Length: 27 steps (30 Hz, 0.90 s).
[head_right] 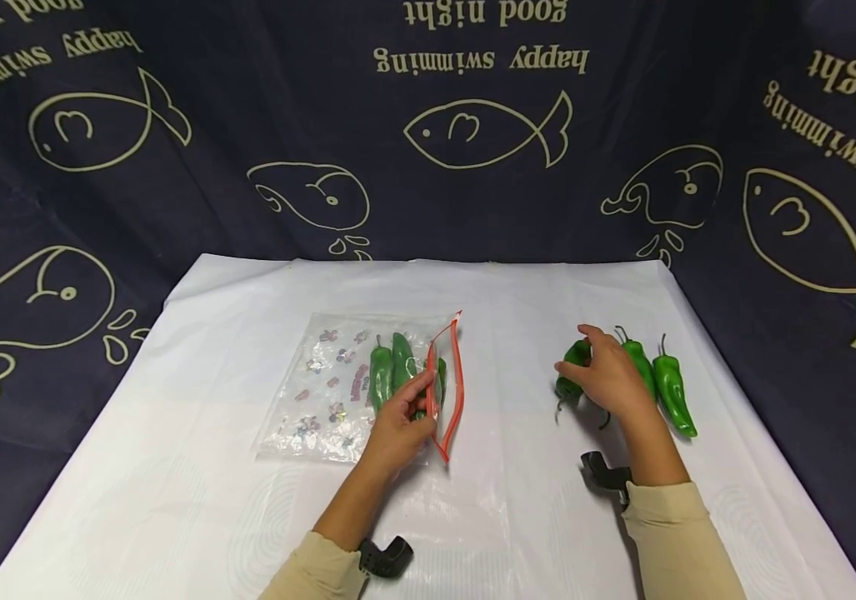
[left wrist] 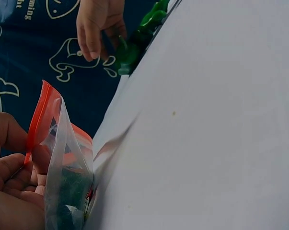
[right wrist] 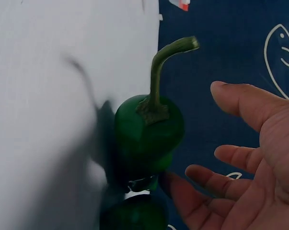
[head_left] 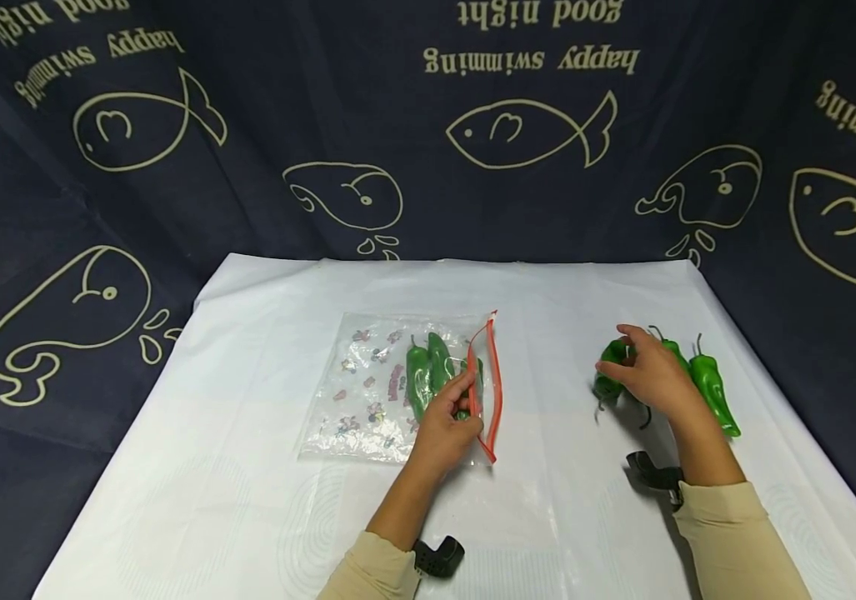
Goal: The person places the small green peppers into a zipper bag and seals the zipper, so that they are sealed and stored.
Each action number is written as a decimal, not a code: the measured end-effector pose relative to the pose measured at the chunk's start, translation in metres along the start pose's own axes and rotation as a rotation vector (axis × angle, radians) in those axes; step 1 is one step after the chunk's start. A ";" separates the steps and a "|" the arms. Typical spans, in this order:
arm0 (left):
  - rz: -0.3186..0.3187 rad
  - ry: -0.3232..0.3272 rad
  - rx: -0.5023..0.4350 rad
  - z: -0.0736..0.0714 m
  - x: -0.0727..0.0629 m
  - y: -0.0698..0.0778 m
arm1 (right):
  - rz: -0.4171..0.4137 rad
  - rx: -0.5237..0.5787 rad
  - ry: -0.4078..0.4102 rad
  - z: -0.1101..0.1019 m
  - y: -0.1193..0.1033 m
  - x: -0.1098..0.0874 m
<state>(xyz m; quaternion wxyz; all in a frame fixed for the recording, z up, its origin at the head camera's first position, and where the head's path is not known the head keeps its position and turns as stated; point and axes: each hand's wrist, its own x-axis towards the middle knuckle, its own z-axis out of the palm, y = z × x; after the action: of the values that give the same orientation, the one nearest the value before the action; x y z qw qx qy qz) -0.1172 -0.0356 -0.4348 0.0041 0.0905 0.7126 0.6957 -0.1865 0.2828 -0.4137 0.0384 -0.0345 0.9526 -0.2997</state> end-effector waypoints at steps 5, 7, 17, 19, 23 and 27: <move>-0.001 0.000 0.005 0.000 0.000 -0.001 | -0.003 -0.046 0.004 0.000 0.003 0.001; -0.007 0.001 0.006 0.000 0.000 -0.001 | 0.003 -0.058 0.000 0.000 0.003 0.001; -0.024 0.003 0.017 0.000 0.000 0.000 | 0.028 -0.085 -0.029 0.007 0.002 0.007; -0.024 0.002 0.019 0.000 0.000 0.000 | 0.041 -0.093 -0.023 0.010 0.002 0.009; -0.018 -0.002 0.025 0.000 0.000 0.000 | 0.061 -0.108 0.010 0.013 0.001 0.011; -0.007 -0.003 0.024 -0.001 0.000 0.000 | 0.060 -0.127 0.043 0.017 0.000 0.013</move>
<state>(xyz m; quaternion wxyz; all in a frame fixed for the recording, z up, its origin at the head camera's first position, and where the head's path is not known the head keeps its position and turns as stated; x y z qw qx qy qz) -0.1177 -0.0365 -0.4346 0.0066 0.0890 0.7213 0.6869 -0.1973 0.2718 -0.4279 0.0246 -0.0019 0.9709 -0.2381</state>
